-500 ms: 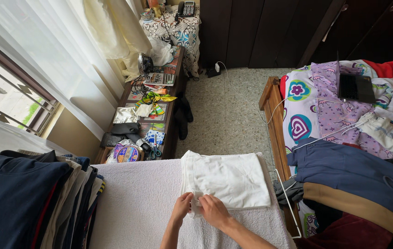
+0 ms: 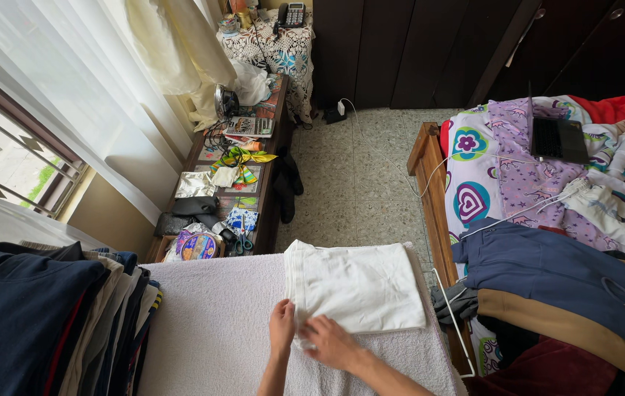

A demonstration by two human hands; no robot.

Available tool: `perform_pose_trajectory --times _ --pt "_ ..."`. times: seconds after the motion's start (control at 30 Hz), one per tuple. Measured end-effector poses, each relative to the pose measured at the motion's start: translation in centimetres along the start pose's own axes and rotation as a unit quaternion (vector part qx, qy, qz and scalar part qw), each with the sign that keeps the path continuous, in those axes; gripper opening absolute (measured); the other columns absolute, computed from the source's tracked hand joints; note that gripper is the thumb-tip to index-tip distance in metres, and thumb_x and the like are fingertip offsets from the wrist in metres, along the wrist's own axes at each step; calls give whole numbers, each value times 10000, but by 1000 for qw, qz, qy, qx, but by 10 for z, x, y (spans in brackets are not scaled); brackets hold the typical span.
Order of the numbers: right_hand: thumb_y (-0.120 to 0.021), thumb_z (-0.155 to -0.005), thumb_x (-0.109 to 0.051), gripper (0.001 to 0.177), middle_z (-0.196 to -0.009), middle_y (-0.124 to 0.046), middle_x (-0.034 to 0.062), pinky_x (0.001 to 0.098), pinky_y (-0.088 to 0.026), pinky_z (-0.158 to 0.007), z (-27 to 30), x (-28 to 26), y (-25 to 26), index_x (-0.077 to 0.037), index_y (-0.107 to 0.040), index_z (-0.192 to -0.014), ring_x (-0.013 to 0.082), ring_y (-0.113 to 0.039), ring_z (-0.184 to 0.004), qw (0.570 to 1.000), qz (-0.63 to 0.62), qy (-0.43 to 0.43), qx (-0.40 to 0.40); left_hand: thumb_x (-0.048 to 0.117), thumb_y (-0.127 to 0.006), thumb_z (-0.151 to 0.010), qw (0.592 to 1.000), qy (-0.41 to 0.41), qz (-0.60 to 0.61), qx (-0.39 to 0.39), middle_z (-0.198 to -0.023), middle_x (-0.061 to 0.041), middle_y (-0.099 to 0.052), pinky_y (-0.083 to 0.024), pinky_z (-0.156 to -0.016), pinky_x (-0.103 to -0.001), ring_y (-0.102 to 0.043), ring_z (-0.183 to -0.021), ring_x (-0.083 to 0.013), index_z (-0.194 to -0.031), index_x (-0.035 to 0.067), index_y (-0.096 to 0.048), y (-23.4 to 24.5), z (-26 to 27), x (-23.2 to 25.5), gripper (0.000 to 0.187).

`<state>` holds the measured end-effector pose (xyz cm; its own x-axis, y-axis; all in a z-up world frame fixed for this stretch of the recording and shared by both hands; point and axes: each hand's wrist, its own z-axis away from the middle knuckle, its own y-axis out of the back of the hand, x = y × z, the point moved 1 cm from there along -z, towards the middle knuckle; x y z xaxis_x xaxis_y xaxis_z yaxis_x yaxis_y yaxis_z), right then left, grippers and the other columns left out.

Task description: The person folds a white t-shirt and a pair of patterned shorts on a flat surface, then places them onto a stack of folded garments.

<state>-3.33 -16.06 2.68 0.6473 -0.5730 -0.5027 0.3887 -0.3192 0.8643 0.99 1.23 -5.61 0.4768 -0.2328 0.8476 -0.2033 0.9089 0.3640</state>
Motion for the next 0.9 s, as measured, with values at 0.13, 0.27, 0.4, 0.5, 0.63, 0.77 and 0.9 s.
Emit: perform_pose_trajectory --times 0.13,0.27,0.4,0.5,0.63,0.77,0.9 --pt "-266 -1090 -694 809 -1461 -511 174 542 -367 -1058 4 15 -13 -3 -573 -1379 363 -405 -1311 998 14 66 5 301 -483 -1019 991 -77 -74 76 -1368 -68 -679 -547 -990 -400 -675 -1175 -214 -1381 74 -601 -3 17 18 443" --pt "-496 -1143 -329 377 -974 -729 85 388 -482 -839 5 14 19 -30 -696 -1029 247 -637 -927 971 -34 114 209 155 -573 -1014 941 -274 -185 68 -1367 -78 -665 -464 -1151 -382 -605 -1289 -218 -1356 71 -608 -23 17 20 354" --pt "-662 -979 -52 331 -1254 -739 165 399 -554 -1045 11 72 -3 16 -666 -1303 291 -692 -1176 948 4 -58 314 -62 -507 -912 877 -429 -214 31 -1383 -176 -637 -437 -1153 -457 -572 -1319 -322 -1316 0 -622 -58 23 33 425" --pt "-648 -948 11 367 -1288 -730 115 356 -547 -1073 19 84 5 -30 -642 -1313 240 -688 -1206 932 17 -130 337 -3 -471 -1009 844 -482 -237 2 -1422 -152 -647 -404 -1206 -447 -563 -1378 -288 -1365 22 -621 -88 38 47 386" --pt "-594 -994 -76 362 -1428 -640 149 414 -453 -1163 31 113 -21 -10 -630 -1348 301 -569 -1357 897 61 -202 388 140 -291 -1103 838 -462 -284 -68 -1538 -177 -530 -292 -1258 -488 -419 -1482 -325 -1437 42 -557 -108 45 55 438" --pt "-686 -941 -88 599 -1532 -545 136 421 -342 -1240 35 121 -32 -11 -481 -1499 274 -472 -1457 921 85 -200 324 165 -307 -1076 804 -468 -349 -113 -1629 -186 -379 -146 -1270 -517 -240 -1555 -348 -1543 41 -415 -131 30 41 495" --pt "-484 -1025 -118 568 -1657 -393 110 425 -183 -1283 35 120 -21 -42 -381 -1579 235 -306 -1558 948 78 -204 233 253 -232 -1092 796 -397 -437 -133 -1699 -158 -206 -55 -1268 -523 -112 -1584 -309 -1627 91 -239 -134 18 34 559"
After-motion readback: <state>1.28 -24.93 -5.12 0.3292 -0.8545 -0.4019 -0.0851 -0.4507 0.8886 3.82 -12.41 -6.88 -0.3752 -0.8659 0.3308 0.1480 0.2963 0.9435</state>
